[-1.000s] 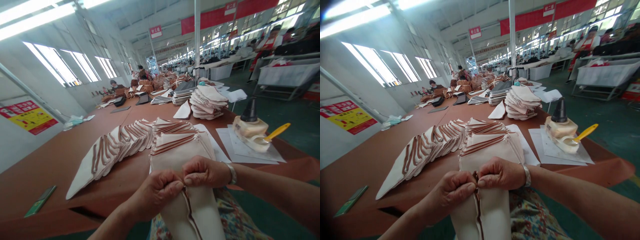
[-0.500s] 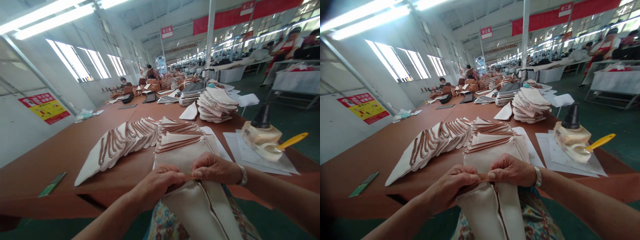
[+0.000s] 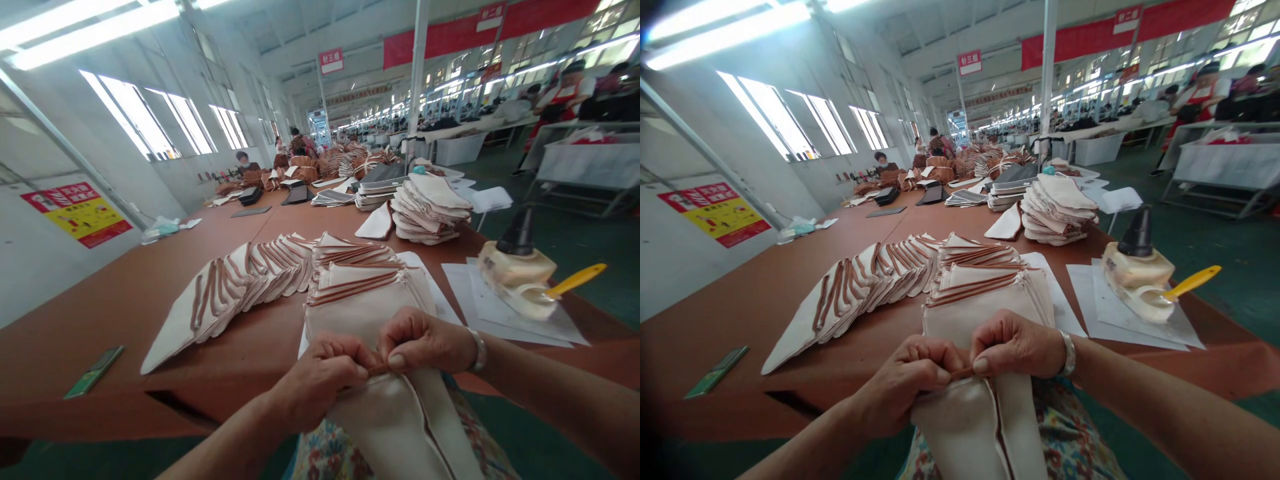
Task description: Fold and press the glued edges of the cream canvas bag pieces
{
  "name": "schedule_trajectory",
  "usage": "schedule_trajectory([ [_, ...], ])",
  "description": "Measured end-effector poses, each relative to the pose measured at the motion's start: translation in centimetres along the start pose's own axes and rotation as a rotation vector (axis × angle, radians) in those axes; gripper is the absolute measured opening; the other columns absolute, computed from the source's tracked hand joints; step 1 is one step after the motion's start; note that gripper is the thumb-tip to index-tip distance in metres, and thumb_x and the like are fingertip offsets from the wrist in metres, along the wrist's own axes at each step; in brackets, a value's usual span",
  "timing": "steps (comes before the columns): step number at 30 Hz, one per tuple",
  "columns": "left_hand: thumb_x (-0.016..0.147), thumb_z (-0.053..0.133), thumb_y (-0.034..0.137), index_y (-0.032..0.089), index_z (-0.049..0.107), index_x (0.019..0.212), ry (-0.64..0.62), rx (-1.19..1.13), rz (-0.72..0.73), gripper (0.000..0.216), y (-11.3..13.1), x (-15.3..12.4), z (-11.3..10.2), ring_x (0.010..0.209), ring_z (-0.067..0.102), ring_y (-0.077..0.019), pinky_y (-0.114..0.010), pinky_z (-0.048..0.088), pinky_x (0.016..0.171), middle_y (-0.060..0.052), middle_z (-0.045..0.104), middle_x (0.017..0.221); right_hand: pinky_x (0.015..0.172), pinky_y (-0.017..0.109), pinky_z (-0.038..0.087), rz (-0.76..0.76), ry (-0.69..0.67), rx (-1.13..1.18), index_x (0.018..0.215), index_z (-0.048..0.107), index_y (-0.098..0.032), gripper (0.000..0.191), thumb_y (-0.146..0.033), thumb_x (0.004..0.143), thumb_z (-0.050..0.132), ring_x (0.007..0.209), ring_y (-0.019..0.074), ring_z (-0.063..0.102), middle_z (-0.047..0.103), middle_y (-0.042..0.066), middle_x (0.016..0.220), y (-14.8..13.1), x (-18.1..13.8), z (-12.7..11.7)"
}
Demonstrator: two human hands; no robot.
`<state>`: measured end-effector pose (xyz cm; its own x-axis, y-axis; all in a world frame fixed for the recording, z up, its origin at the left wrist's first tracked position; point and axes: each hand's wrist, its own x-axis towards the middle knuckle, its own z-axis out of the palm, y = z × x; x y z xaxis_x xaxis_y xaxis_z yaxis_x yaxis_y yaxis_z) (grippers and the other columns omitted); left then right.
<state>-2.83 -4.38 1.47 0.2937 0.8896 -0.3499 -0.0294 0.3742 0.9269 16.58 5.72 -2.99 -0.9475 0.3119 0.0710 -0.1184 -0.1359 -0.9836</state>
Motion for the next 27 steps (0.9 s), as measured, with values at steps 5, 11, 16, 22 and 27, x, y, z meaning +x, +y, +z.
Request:
schedule_trajectory([
  [5, 0.056, 0.058, 0.025, 0.010, 0.066, 0.065, 0.023, -0.047, -0.001, 0.018, 0.1, 0.0, 0.5, 0.048, 0.035, -0.0092, -0.024, 0.020, 0.046, -0.001, 0.051, 0.057, 0.053, 0.021, 0.026, -0.014, -0.007, 0.000, 0.073, 0.065, -0.008, 0.035, -0.040, 0.079, 0.075, 0.056, 0.0067, 0.035, 0.050, -0.004, 0.061, 0.3, -0.2, -0.2],
  [11, 0.052, 0.059, 0.018, 0.013, 0.064, 0.067, 0.007, 0.066, -0.030, 0.016, 0.5, -0.1, 0.8, 0.051, 0.034, -0.0084, -0.022, 0.021, 0.049, 0.002, 0.050, 0.057, 0.052, 0.021, 0.025, -0.026, 0.036, -0.020, 0.071, 0.064, -0.008, 0.035, -0.040, 0.077, 0.076, 0.055, 0.0068, 0.037, 0.051, -0.003, 0.060, 0.5, -0.6, -0.4],
  [16, 0.066, 0.075, 0.038, 0.012, 0.067, 0.074, -0.221, 0.183, -0.087, 0.029, 0.3, -1.4, -2.5, 0.069, 0.047, -0.0147, -0.023, 0.034, 0.061, -0.003, 0.059, 0.074, 0.048, 0.021, 0.025, -0.043, 0.153, 0.067, 0.067, 0.059, -0.012, 0.036, -0.043, 0.075, 0.076, 0.050, 0.0067, 0.037, 0.046, -0.004, 0.059, 0.4, -2.2, -1.6],
  [22, 0.077, 0.070, 0.054, 0.013, 0.064, 0.077, -0.223, 0.468, -0.036, 0.041, 1.9, -1.9, -3.1, 0.066, 0.043, -0.0121, -0.021, 0.034, 0.060, 0.002, 0.050, 0.067, 0.056, 0.021, 0.036, 0.015, 0.164, -0.180, 0.078, 0.068, -0.010, 0.034, -0.042, 0.075, 0.078, 0.062, 0.0105, 0.047, 0.056, 0.001, 0.070, -2.0, -3.3, -5.2],
  [27, 0.084, 0.065, 0.048, 0.015, 0.049, 0.065, -0.339, 0.712, 0.071, 0.042, 5.5, -0.6, 0.2, 0.060, 0.029, -0.0078, -0.020, 0.024, 0.052, 0.006, 0.033, 0.064, 0.077, 0.026, 0.042, -0.118, -0.152, -0.567, 0.091, 0.070, -0.012, 0.035, -0.045, 0.082, 0.073, 0.079, 0.0151, 0.052, 0.057, 0.001, 0.082, -4.3, -0.5, -1.0],
])
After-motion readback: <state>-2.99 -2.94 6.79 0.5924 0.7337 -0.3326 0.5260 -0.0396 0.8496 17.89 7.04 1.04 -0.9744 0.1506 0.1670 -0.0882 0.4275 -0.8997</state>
